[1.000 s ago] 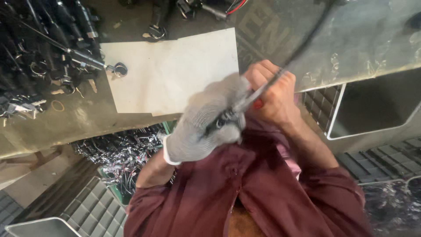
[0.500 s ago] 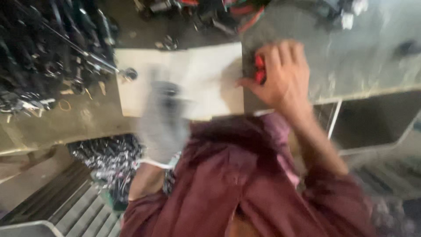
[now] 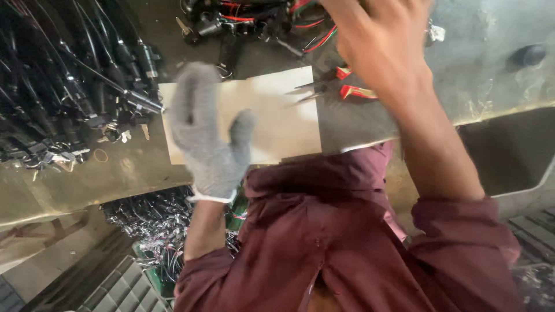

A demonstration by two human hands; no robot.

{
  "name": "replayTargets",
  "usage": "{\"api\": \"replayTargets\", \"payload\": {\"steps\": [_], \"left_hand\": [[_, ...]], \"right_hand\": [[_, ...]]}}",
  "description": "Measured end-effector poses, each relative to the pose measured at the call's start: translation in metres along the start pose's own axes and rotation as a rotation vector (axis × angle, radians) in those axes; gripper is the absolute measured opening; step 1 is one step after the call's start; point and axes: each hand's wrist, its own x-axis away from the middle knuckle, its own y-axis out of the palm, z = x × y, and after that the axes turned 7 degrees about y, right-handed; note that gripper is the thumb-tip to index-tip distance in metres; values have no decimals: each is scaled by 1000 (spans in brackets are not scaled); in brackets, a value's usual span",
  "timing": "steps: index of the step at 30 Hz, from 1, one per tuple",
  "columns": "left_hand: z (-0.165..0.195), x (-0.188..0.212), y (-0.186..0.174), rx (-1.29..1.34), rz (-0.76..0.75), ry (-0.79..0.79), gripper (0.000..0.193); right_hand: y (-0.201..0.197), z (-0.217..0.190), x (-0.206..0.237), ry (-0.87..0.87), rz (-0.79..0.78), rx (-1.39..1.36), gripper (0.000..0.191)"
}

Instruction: The person repeatedly picks up black wire harnesses with exposed ends, aligns a small metal connector onto the wire, and uses red-handled pliers to crimp the connector. Finished units are placed on the metal workbench. The person wears a gray glove on the left hand and uses both hands to manipulate the wires and tools.

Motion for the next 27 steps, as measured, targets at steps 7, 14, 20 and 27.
{"api": "replayTargets", "payload": {"steps": [7,14,20,27], "left_hand": [[39,-26,10,905,-374,-9,39],[54,16,30,1234,-503,-304,25],[51,20,55,1453,-394,-649,27],[36,8,26,1211,-406,-358,32]], "right_hand": [[-70,-48,17,32,51,-518,29],[-30,-81,88,997,-43,-1541,40],[-32,-135,88,714,89,-1893,13],[-79,-103,60,152,-269,-1053,35]]}}
